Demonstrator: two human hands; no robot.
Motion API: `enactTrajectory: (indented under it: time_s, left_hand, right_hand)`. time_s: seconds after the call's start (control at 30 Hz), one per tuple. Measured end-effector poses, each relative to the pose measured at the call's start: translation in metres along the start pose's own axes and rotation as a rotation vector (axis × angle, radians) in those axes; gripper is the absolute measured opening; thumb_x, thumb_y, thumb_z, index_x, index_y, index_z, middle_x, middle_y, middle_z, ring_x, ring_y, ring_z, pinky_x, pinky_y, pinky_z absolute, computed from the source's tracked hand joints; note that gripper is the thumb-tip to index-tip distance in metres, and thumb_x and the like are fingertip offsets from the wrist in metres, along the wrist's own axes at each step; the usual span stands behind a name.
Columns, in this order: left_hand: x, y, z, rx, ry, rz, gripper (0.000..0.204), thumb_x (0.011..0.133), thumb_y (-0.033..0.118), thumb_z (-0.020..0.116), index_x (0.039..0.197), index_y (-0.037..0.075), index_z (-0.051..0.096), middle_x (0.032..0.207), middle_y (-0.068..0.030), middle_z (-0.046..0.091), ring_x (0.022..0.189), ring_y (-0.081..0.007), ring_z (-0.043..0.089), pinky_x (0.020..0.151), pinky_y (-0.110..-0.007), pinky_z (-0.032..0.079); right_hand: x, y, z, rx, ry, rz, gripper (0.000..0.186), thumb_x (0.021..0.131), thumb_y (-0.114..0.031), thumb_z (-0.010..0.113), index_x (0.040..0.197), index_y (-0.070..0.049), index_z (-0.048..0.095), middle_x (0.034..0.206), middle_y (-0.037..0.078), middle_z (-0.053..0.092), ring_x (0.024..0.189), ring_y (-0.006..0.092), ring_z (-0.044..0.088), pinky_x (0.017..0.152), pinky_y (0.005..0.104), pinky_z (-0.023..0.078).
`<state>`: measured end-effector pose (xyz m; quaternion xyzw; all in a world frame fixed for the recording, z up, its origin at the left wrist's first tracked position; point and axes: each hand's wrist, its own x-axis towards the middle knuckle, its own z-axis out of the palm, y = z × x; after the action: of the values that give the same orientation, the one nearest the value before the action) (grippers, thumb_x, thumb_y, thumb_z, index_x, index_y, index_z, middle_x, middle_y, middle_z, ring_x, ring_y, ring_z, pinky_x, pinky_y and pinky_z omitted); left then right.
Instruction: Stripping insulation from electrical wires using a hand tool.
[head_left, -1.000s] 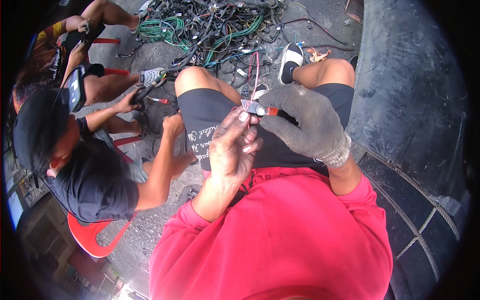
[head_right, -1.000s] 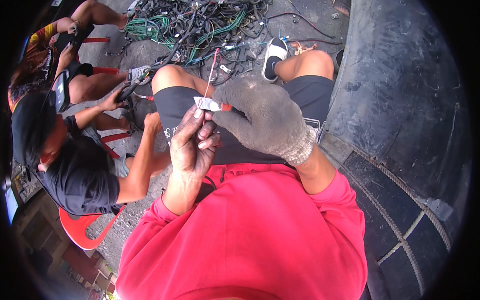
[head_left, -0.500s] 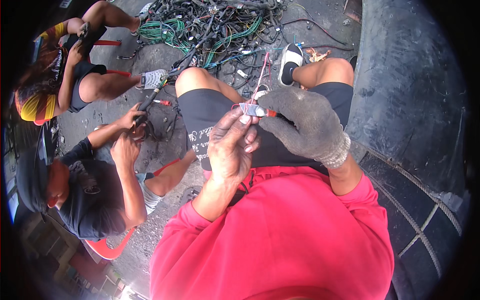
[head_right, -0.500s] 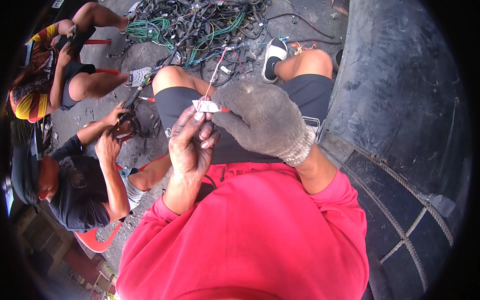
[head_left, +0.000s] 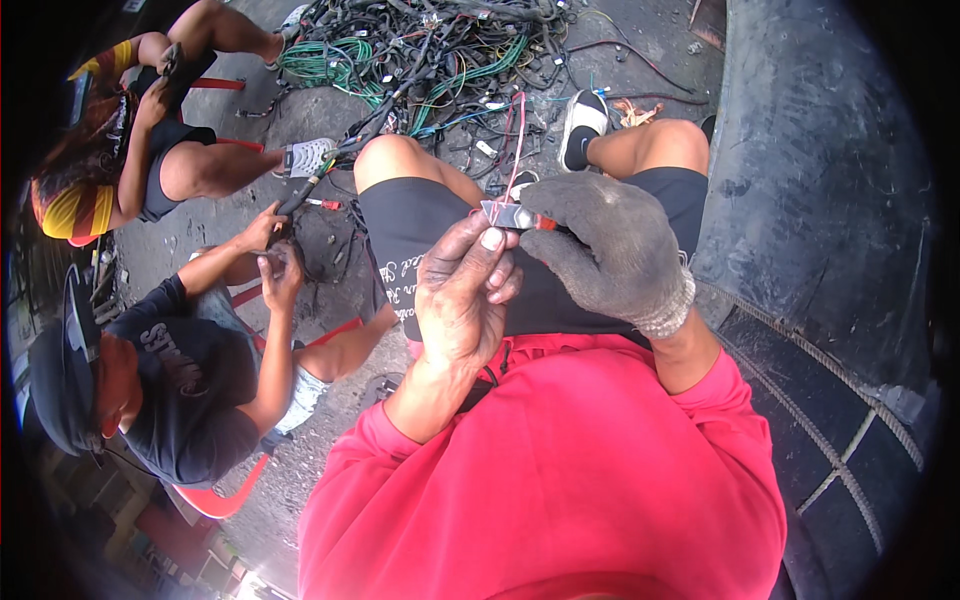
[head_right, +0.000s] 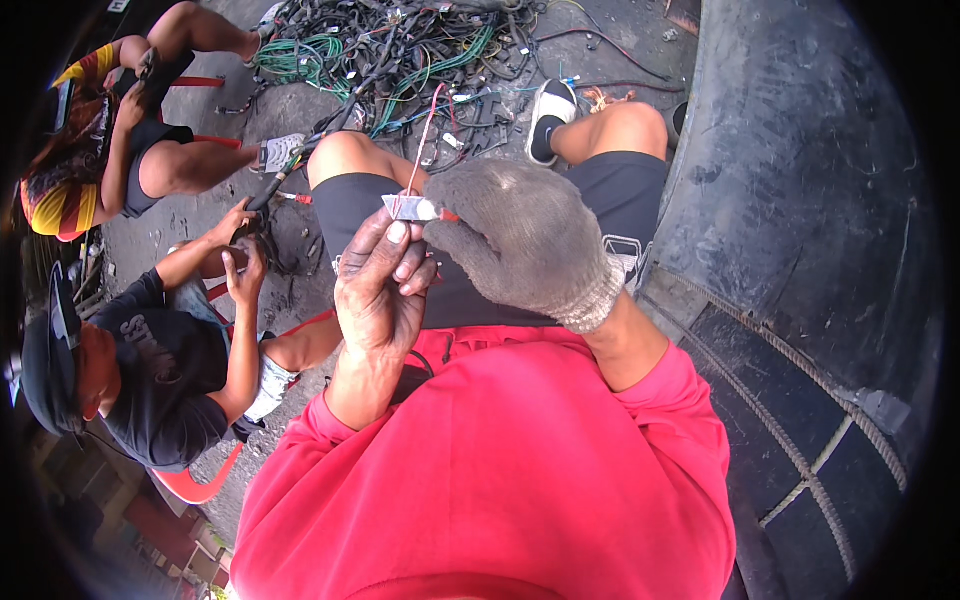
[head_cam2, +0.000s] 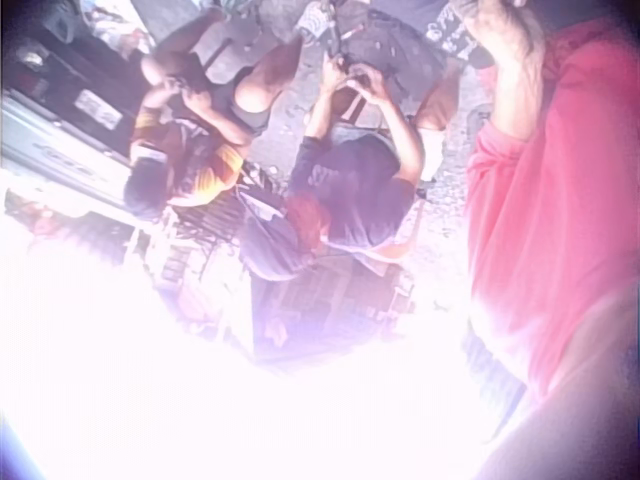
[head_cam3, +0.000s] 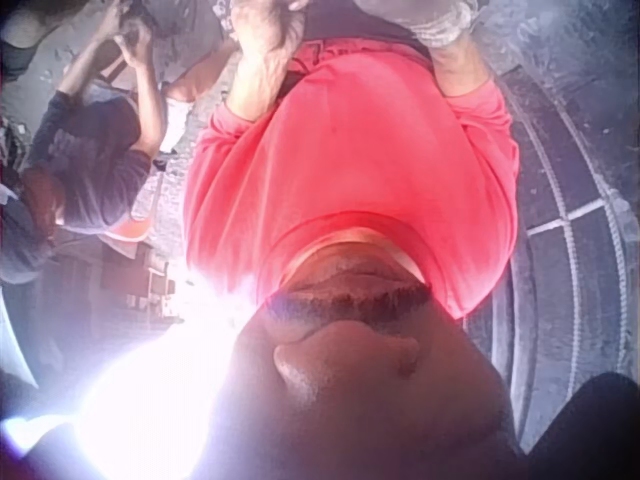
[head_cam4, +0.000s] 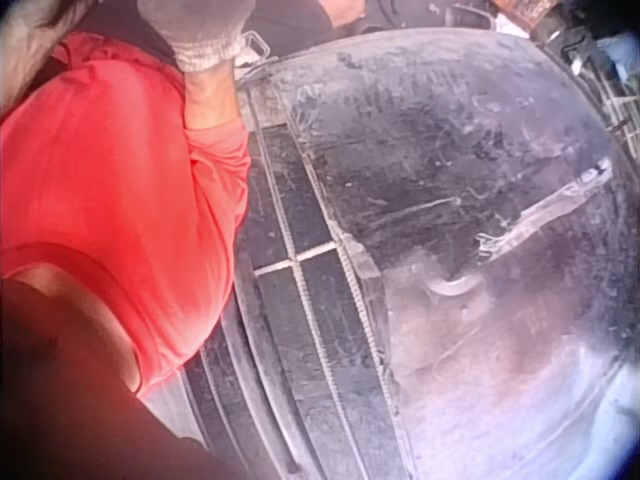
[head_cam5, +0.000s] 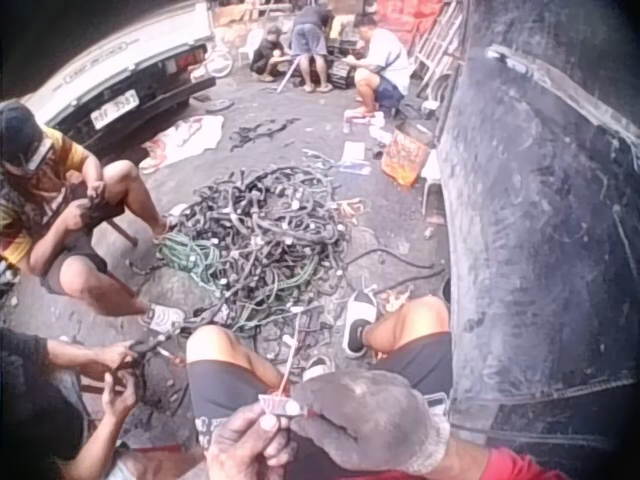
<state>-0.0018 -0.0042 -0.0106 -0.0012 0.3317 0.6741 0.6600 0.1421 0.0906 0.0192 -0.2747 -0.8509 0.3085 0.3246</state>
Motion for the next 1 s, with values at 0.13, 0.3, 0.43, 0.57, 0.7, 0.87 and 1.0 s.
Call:
enactTrajectory:
  time_s: [0.13,0.3,0.43,0.57,0.7,0.87,1.0]
  left_hand:
    - [-0.002,0.001,0.001,0.073,-0.005,-0.023,0.027,0.089,0.0,0.054,0.116,-0.002,0.057,0.091,-0.0099,0.061,0.057,-0.0052,0.041,0.049,-0.018,0.034]
    - [-0.016,-0.003,0.005,0.017,-0.02,-0.065,0.028,0.089,0.002,0.053,0.117,-0.005,0.055,0.089,-0.0088,0.061,0.057,-0.0049,0.041,0.049,-0.018,0.034]
    - [-0.006,0.0,0.004,-0.01,-0.002,-0.062,0.03,0.09,0.006,0.055,0.119,-0.003,0.055,0.089,-0.0078,0.06,0.059,-0.0064,0.042,0.05,-0.02,0.035]
    - [-0.001,-0.001,0.0,-0.025,0.014,-0.08,0.029,0.09,0.006,0.055,0.117,-0.002,0.055,0.087,-0.0062,0.058,0.059,-0.0068,0.042,0.05,-0.02,0.035]
    - [0.003,-0.001,-0.003,-0.012,0.042,-0.061,0.028,0.09,0.006,0.055,0.117,-0.002,0.056,0.087,-0.0069,0.057,0.059,-0.007,0.042,0.05,-0.02,0.034]
    - [0.005,-0.002,-0.003,-0.003,0.068,-0.079,0.028,0.09,0.005,0.055,0.117,-0.002,0.056,0.086,-0.0076,0.057,0.058,-0.0075,0.042,0.05,-0.02,0.034]
    - [0.005,-0.001,-0.004,-0.017,0.062,-0.067,0.023,0.09,0.004,0.054,0.112,-0.002,0.057,0.085,-0.0081,0.057,0.057,-0.0079,0.043,0.049,-0.021,0.034]
  right_hand:
    - [0.0,0.004,0.004,-0.151,0.173,0.067,0.017,0.077,-0.013,0.067,0.092,-0.006,0.065,0.08,0.01,0.064,0.066,0.0268,0.062,0.058,0.0325,0.048]
    - [-0.004,0.047,-0.033,-0.158,0.216,0.241,0.019,0.078,-0.01,0.066,0.095,-0.003,0.065,0.076,0.01,0.064,0.064,0.0176,0.062,0.057,0.0261,0.046]
    - [-0.01,0.021,-0.032,0.105,0.172,0.582,0.023,0.079,-0.009,0.067,0.1,0.001,0.064,0.076,0.004,0.064,0.067,0.007,0.058,0.057,0.0227,0.044]
    - [-0.017,0.011,-0.029,0.604,0.002,0.894,0.034,0.079,-0.017,0.069,0.107,0.003,0.06,0.079,0.004,0.061,0.069,0.0071,0.056,0.058,0.0202,0.043]
    - [-0.014,0.017,-0.029,1.044,-0.007,1.089,0.039,0.083,-0.025,0.065,0.108,0.004,0.058,0.076,0.005,0.06,0.066,0.009,0.056,0.057,0.0202,0.043]
    - [-0.014,0.004,-0.012,0.575,-0.034,0.717,0.035,0.081,-0.026,0.065,0.103,0.001,0.059,0.081,0.01,0.062,0.064,0.017,0.061,0.058,0.0286,0.047]
    - [-0.012,-0.002,-0.011,0.134,-0.066,0.267,0.034,0.075,-0.022,0.071,0.102,-0.004,0.061,0.081,0.015,0.063,0.07,0.0312,0.064,0.059,0.0374,0.049]
